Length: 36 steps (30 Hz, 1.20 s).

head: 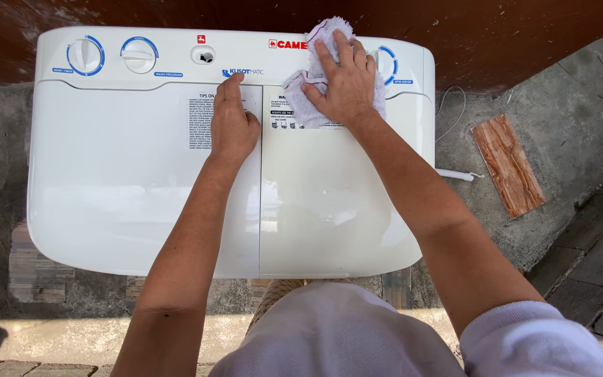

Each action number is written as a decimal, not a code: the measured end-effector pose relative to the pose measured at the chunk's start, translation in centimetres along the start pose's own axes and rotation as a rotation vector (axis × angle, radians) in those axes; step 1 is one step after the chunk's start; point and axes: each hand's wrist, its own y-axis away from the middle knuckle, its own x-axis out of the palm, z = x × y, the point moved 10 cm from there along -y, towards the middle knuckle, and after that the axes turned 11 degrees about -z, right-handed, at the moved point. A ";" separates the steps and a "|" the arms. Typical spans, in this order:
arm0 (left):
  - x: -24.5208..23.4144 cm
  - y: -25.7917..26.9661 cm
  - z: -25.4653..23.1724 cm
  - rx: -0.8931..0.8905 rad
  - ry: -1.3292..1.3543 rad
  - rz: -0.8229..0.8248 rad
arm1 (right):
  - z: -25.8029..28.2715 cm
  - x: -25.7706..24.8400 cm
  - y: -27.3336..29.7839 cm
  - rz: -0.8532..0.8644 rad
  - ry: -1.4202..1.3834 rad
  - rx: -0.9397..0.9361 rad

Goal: The person cleans the interior and exterior of a washing machine by removing and wiping a filter component and using a cloth to wipe the internal drum and external lid surfaces.

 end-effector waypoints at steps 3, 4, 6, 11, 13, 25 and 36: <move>-1.8 0.2 1.5 0.034 -0.023 -0.065 | 0.1 2.2 -2.0 0.018 0.019 0.016; -2.2 0.3 2.2 -0.001 -0.001 -0.062 | 0.0 2.8 -2.6 0.043 -0.007 0.034; -3.0 0.5 3.4 -0.037 0.017 -0.066 | 0.3 4.0 -3.9 0.069 -0.019 0.052; -5.1 0.3 5.7 -0.023 0.011 -0.066 | 1.8 7.0 -7.1 0.103 0.047 0.070; -6.0 -0.4 6.9 -0.018 0.011 -0.051 | 3.4 8.0 -8.1 0.089 0.070 0.050; -14.1 -3.5 14.7 0.027 0.111 0.013 | 20.7 16.0 -15.7 0.141 0.038 0.113; -13.3 -4.3 15.3 0.067 0.143 0.119 | 16.0 14.2 -13.1 0.064 0.106 0.201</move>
